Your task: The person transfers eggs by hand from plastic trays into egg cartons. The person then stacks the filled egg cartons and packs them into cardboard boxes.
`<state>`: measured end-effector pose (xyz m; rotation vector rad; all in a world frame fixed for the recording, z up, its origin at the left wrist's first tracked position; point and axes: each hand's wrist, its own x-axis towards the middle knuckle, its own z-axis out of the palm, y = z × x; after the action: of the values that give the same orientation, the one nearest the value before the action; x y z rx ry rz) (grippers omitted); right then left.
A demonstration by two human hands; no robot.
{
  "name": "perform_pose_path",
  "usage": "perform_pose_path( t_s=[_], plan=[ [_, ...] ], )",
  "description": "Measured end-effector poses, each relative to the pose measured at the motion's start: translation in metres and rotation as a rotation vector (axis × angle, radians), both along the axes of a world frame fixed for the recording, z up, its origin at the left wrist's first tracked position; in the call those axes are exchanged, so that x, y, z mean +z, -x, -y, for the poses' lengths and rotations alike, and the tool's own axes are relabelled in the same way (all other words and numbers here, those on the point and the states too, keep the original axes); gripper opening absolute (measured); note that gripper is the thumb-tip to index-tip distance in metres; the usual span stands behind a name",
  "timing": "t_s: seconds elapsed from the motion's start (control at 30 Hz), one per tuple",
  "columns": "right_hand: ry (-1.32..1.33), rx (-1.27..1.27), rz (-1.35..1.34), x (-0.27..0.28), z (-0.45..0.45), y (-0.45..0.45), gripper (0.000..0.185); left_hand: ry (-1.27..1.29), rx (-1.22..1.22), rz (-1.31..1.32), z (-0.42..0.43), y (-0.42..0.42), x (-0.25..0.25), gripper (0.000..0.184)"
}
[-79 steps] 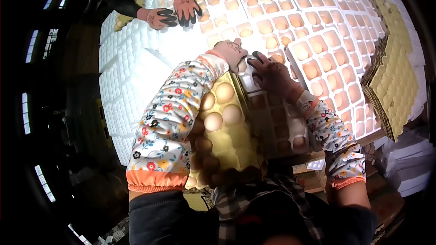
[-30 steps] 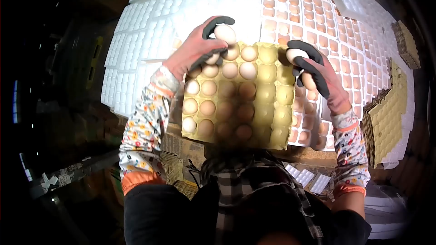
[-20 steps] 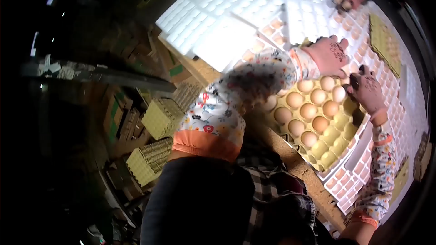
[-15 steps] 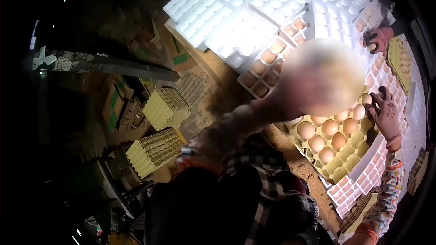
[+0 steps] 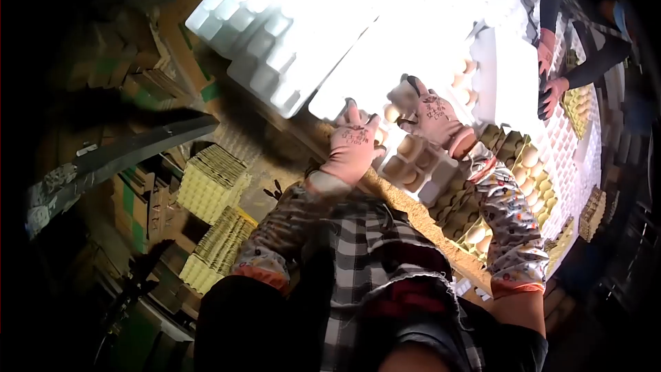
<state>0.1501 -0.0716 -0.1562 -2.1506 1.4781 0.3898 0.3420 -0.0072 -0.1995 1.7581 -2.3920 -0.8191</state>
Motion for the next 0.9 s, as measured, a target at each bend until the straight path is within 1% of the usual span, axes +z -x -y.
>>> perform_pose_path(
  t_s=[0.03,0.07,0.13,0.17,0.2,0.27,0.3,0.33,0.4,0.47,0.53,0.6,0.63,0.67,0.7,0.73,0.77,0.8,0.83,0.87,0.9],
  plan=[
    [0.000,-0.058,0.046,-0.002,0.008,0.001,0.050,-0.042,0.037,-0.101,0.003,-0.005,0.002,0.060],
    [0.002,-0.115,0.094,-0.004,0.016,0.001,0.046,-0.026,0.058,-0.183,0.011,-0.010,0.001,0.058],
    [0.050,-0.395,0.255,-0.010,0.039,0.006,0.040,0.015,0.092,-0.350,0.032,-0.008,0.005,0.054],
    [0.178,-0.444,0.402,-0.035,0.050,0.016,0.035,0.052,0.122,-0.393,0.040,0.001,-0.004,0.052],
    [0.266,-0.475,0.385,-0.032,0.058,0.013,0.032,0.210,0.086,-0.377,0.049,0.009,-0.020,0.054],
    [0.156,-0.572,0.633,-0.055,0.073,0.023,0.033,0.256,0.015,-0.161,0.060,0.022,-0.044,0.054],
    [0.132,-0.591,0.561,-0.044,0.073,0.022,0.032,0.335,-0.062,-0.077,0.057,0.022,-0.070,0.056],
    [0.133,-0.634,0.532,-0.031,0.066,0.026,0.034,0.358,-0.103,-0.034,0.057,0.023,-0.071,0.058],
    [0.101,-0.846,0.981,0.001,0.032,0.049,0.037,0.320,-0.087,-0.064,0.058,0.018,-0.073,0.058],
    [0.137,-1.069,1.205,0.077,-0.020,0.079,0.037,0.357,-0.076,0.000,0.058,0.020,-0.070,0.058],
    [0.595,-1.214,1.228,0.120,-0.085,0.132,0.036,0.287,-0.005,-0.205,0.058,0.039,-0.052,0.058],
    [0.813,-1.397,1.045,0.154,-0.155,0.193,0.035,0.259,-0.152,-0.471,0.056,0.082,0.013,0.053],
    [0.803,-1.466,0.894,0.161,-0.184,0.218,0.034,0.228,-0.226,-0.648,0.047,0.113,0.042,0.045],
    [0.718,-1.492,0.892,0.166,-0.200,0.232,0.033,0.134,-0.325,-0.834,0.040,0.146,0.064,0.042],
    [0.573,-1.412,0.821,0.162,-0.207,0.236,0.033,0.174,-0.451,-0.860,0.036,0.175,0.081,0.043],
    [0.432,-1.321,0.754,0.160,-0.212,0.241,0.034,0.260,-0.544,-0.794,0.033,0.207,0.095,0.046],
    [0.434,-1.215,0.697,0.152,-0.207,0.240,0.035,0.356,-0.648,-0.649,0.033,0.237,0.101,0.049],
    [0.419,-1.119,0.621,0.135,-0.202,0.248,0.039,0.159,-0.799,-0.409,0.040,0.262,0.108,0.053],
    [0.553,-0.855,0.469,0.128,-0.189,0.246,0.042,0.158,-0.867,-0.311,0.048,0.279,0.111,0.053],
    [0.713,-0.549,0.255,0.117,-0.177,0.248,0.043,0.147,-0.929,-0.211,0.050,0.288,0.114,0.053],
    [0.701,-0.499,0.241,0.095,-0.166,0.258,0.043,0.134,-0.887,-0.277,0.050,0.286,0.117,0.051]
  ],
)
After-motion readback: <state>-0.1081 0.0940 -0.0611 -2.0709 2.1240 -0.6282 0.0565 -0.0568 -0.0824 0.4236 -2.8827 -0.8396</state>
